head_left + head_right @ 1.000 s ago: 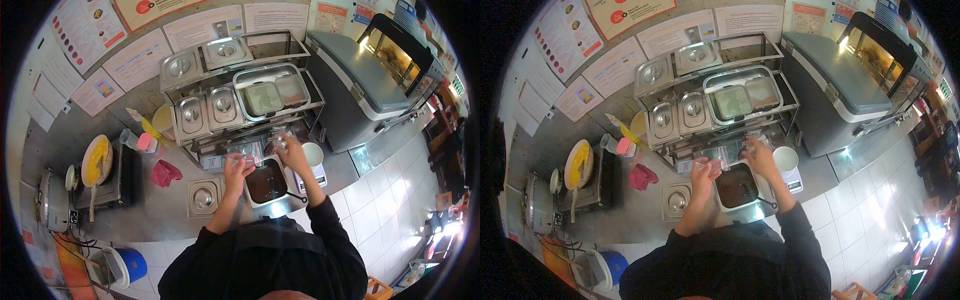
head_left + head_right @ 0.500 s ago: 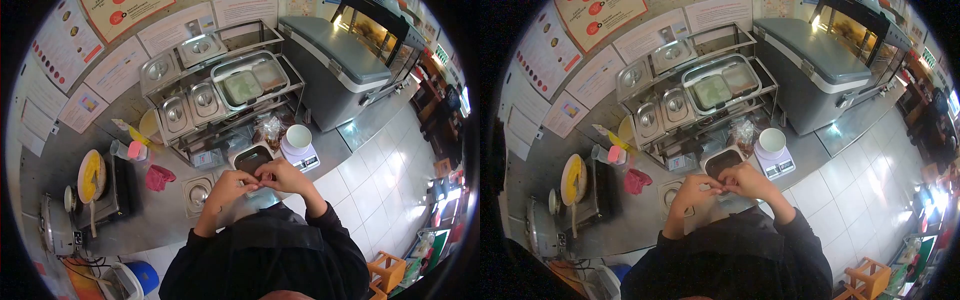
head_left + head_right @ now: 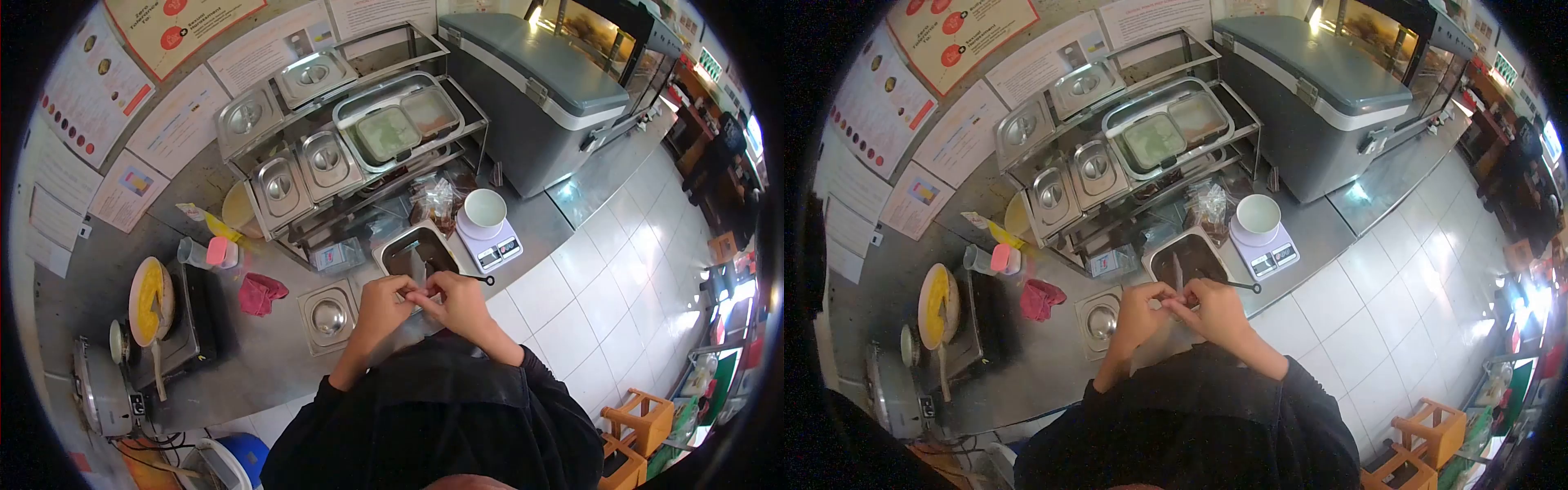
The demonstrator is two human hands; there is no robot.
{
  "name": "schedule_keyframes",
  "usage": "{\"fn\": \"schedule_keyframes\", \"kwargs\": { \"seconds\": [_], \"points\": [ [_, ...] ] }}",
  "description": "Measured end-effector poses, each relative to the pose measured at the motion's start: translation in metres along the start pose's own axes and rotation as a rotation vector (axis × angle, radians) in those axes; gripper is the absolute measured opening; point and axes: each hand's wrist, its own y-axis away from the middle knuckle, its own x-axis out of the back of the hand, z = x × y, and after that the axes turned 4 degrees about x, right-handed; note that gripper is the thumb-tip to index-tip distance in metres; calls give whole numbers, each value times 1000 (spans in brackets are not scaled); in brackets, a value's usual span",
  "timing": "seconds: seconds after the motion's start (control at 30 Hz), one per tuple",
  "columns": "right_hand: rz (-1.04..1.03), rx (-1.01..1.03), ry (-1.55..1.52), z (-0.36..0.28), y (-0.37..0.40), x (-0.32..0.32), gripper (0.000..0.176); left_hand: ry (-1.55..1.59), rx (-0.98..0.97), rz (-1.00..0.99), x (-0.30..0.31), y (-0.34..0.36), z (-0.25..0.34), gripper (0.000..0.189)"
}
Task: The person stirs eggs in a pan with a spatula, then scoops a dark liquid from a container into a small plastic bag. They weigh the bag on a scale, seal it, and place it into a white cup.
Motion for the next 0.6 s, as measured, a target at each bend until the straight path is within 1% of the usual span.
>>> {"fn": "schedule_keyframes", "kwargs": {
  "seconds": [0.03, 0.07, 0.17, 0.2, 0.27, 0.3, 0.37, 0.4, 0.47, 0.5, 0.53, 0.57, 0.6],
  "points": [
    [-33, -73, -34, -1, 3, -1, 25, -56, -55, 18, -4, 0, -4, 9],
    [-45, -56, -51, 7, 4, -2, 23, -110, -110, 39, -8, 1, -6, 9],
    [-155, -167, -204, 8, 2, 12, 21, 173, -15, -84, -5, 3, 0, 8],
    [-238, -223, -286, 6, 0, 18, 20, 286, 14, -120, -6, 3, -6, 9],
    [-236, -256, -395, 4, -2, 19, 17, 512, 71, -191, -9, 3, -23, 10],
    [-237, -274, -450, 3, -2, 18, 15, 439, 43, -178, -9, 4, -23, 10],
    [-179, -54, -194, 7, -2, 12, 12, 290, -8, -149, -9, 4, -21, 9],
    [-151, 53, -68, 10, -1, 8, 10, 202, -114, -114, -9, 5, -20, 8],
    [-105, 130, 12, 17, 0, -6, 10, 23, -319, -40, -10, 6, -19, 7],
    [-81, 170, 51, 19, -1, -10, 10, -24, -284, 20, -7, 7, -21, 7],
    [4, 185, 174, 18, -4, -8, 11, -71, -250, 80, -3, 7, -25, 7],
    [0, 174, 187, 16, -5, -8, 12, -120, -222, 143, 0, 6, -28, 6],
    [-2, 161, 199, 15, -7, -8, 12, -147, -223, 163, 1, 6, -25, 14]
  ]
}}
